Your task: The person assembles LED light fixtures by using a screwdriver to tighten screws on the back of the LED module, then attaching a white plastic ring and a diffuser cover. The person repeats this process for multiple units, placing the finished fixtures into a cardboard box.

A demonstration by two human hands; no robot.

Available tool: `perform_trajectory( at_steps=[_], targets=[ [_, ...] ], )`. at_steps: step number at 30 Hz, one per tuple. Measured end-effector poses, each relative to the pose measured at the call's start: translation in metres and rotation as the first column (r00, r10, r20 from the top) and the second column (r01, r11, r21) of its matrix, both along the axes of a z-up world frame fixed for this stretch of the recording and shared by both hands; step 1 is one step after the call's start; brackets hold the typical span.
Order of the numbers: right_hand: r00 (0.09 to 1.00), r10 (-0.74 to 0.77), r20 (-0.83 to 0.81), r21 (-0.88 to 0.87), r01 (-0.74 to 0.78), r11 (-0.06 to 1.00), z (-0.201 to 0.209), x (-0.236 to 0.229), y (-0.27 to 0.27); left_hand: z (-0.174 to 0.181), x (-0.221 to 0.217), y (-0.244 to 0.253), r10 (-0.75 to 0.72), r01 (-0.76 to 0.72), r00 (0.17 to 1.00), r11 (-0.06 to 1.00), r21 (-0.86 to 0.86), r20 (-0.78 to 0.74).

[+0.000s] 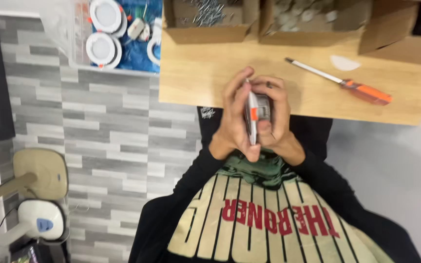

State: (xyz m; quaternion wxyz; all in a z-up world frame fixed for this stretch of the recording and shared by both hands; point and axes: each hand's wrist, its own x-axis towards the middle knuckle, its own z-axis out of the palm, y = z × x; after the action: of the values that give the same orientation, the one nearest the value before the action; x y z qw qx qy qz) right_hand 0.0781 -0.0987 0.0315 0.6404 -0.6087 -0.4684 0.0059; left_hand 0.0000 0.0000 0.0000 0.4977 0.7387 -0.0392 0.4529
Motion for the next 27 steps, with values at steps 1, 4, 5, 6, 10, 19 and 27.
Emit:
perform_trajectory(
  at_steps=[1,4,5,6,10,19,27],
  targets=[
    [1.0,-0.001,0.005,0.008,0.001,1.0,-0.002,0.007,-0.006,0.0,0.007,-0.008,-0.001,0.001,1.0,1.0,0.008,0.005],
    [0.977,-0.173,0.125,0.039,0.17,0.985,-0.011,0.02,-0.03,0.001,0.024,-0.033,0.029,-0.028,0.999,0.997,0.067,-0.026],
    [0.965,-0.221,0.141,0.038,0.218,0.975,-0.013,0.028,-0.038,0.002,0.033,-0.039,-0.003,0.004,1.0,0.999,0.05,-0.025],
    [0.95,-0.269,0.157,0.038,0.266,0.963,-0.016,0.035,-0.046,0.004,0.042,-0.044,-0.036,0.036,0.999,0.999,0.034,-0.024],
    [0.892,-0.348,0.288,0.017,0.359,0.933,-0.013,0.058,-0.069,-0.003,0.059,-0.065,-0.118,0.114,0.992,0.988,-0.105,-0.039],
    [0.869,-0.384,0.311,0.1,0.371,0.923,-0.02,0.086,-0.054,-0.007,0.076,-0.066,-0.089,0.072,0.991,0.984,-0.166,-0.102],
    [0.922,-0.322,0.216,0.219,0.275,0.936,-0.055,0.111,-0.059,-0.012,0.068,-0.036,-0.378,0.335,0.921,0.653,-0.679,0.091]
  ],
)
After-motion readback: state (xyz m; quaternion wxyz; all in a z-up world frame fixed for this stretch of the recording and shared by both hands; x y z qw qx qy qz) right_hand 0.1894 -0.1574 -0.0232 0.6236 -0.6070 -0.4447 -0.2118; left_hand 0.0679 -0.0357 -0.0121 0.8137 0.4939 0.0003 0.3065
